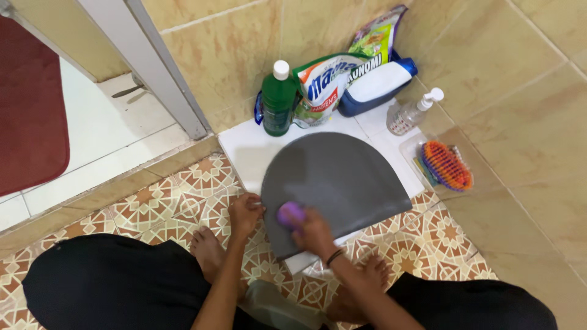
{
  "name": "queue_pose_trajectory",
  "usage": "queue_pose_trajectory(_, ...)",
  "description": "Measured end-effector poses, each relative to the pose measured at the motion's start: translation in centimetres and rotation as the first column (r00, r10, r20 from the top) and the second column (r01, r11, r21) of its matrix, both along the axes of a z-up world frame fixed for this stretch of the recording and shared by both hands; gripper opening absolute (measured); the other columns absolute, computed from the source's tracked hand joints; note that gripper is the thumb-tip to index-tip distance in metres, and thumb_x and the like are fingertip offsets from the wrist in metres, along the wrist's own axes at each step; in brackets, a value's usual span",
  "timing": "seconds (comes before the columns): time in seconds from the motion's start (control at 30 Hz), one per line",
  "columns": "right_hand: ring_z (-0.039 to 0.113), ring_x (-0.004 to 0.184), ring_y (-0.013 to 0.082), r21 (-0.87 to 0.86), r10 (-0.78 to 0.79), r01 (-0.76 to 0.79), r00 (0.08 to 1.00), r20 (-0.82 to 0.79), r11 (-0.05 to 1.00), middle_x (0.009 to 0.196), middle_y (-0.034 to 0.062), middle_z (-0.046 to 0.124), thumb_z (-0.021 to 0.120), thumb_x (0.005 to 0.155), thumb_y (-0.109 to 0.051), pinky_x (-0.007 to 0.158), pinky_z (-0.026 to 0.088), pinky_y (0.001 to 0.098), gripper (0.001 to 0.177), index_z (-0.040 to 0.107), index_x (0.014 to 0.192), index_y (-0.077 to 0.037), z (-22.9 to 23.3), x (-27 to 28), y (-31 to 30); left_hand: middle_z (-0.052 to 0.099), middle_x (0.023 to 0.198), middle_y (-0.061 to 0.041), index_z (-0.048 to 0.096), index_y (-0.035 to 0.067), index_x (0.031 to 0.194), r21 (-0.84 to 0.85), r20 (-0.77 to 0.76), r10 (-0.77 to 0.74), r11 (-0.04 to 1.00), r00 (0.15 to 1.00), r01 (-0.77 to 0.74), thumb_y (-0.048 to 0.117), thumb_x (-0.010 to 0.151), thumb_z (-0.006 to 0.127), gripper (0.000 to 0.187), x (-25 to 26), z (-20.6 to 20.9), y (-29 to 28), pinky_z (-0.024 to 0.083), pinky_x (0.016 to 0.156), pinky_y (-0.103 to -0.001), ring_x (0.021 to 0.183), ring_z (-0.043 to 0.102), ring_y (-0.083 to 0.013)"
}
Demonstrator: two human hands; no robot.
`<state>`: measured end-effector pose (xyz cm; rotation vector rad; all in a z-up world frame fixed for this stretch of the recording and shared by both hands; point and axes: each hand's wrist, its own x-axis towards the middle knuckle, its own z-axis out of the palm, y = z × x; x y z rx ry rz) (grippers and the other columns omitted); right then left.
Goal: The person cleans a gray semi-circular mat by hand using a small purple brush, rubbing the surface repeatedly in circular and linear motions.
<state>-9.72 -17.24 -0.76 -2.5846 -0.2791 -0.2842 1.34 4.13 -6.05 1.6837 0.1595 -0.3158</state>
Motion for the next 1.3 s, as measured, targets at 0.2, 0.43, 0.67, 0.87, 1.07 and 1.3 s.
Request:
queue_pose_trajectory(0.2, 0.065, 0.095, 0.0374, -0.062, 0.163, -0.171, 0.98, -0.109, 0.983, 0.105, 0.0168, 0.065, 0.073, 0.081, -0.016, 0.078, 0.056, 0.0469, 0.061, 0.063, 0.139, -0.027, 1.5, 0.5, 3.4, 0.078, 0.091, -0.011, 0.072, -0.002, 0.103, -0.081, -0.043, 0.081, 0.993, 0.996, -0.084, 0.003, 0.088, 0.073, 0.016, 0.3, -1.7, 0.6, 0.06, 0.061, -0.029, 0.075, 0.074, -0.0182)
queue_pose_trajectory(0.43, 0.065, 0.092, 0.0417, -0.017, -0.437, 0.438, 0.891, -0.126, 0.899, 0.105, 0.0215, 0.064, 0.071, 0.082, -0.019, 0.082, 0.055, 0.05, 0.063, 0.059, 0.143, -0.026, 2.3, 6.1, -7.8, 0.077, 0.089, -0.011, 0.07, -0.002, 0.112, 0.028, 0.104, -0.014, 1.0, 0.994, 0.011, 0.009, 0.078, 0.083, 0.038, 0.6, -0.2, -0.4, 0.06, 0.068, -0.028, 0.079, 0.075, -0.0163)
queue_pose_trajectory(0.67, 0.063, 0.088, 0.0407, 0.058, -0.48, 0.481, 0.877, -0.037, 0.875, 0.094, 0.0191, 0.062, 0.072, 0.075, -0.017, 0.082, 0.053, 0.0502, 0.076, 0.055, 0.147, -0.032, 3.5, 6.2, -6.8, 0.073, 0.084, -0.011, 0.071, 0.002, 0.117, 0.363, 0.086, -0.109, 0.929, 0.99, 0.071, 0.02, 0.071, 0.09, 0.052, 1.0, 2.7, -2.0, 0.059, 0.066, -0.034, 0.072, 0.073, -0.0217)
queue_pose_trajectory(0.87, 0.064, 0.088, 0.0408, 0.13, -0.496, 0.502, 0.865, -0.076, 0.855, 0.096, 0.0189, 0.063, 0.074, 0.073, -0.017, 0.083, 0.053, 0.05, 0.078, 0.054, 0.147, -0.031, 3.9, 6.0, -7.0, 0.063, 0.083, -0.012, 0.066, 0.003, 0.11, 0.51, 0.215, -0.029, 0.856, 0.976, -0.087, 0.026, 0.076, 0.085, 0.046, 0.3, 2.8, -4.1, 0.052, 0.071, -0.043, 0.079, 0.064, -0.0293)
queue_pose_trajectory(1.07, 0.065, 0.087, 0.0398, 0.195, -0.517, 0.524, 0.851, -0.091, 0.829, 0.096, 0.0185, 0.064, 0.073, 0.073, -0.017, 0.082, 0.054, 0.0483, 0.074, 0.059, 0.144, -0.031, 3.8, 6.2, -7.0, 0.062, 0.092, -0.016, 0.062, 0.002, 0.116, 0.52, 0.225, 0.002, 0.845, 0.974, -0.122, 0.028, 0.087, 0.076, 0.042, -0.9, 3.6, -4.9, 0.051, 0.076, -0.046, 0.085, 0.062, -0.0337)
queue_pose_trajectory(1.3, 0.065, 0.089, 0.0391, 0.204, -0.526, 0.542, 0.84, -0.133, 0.815, 0.097, 0.0191, 0.065, 0.074, 0.071, -0.016, 0.084, 0.054, 0.0471, 0.075, 0.06, 0.143, -0.03, 3.6, 6.1, -7.0, 0.06, 0.101, -0.019, 0.061, -0.001, 0.118, 0.525, 0.389, -0.006, 0.823, 0.921, -0.216, 0.024, 0.09, 0.073, 0.04, -1.4, 4.1, -5.5, 0.049, 0.082, -0.046, 0.094, 0.06, -0.0371)
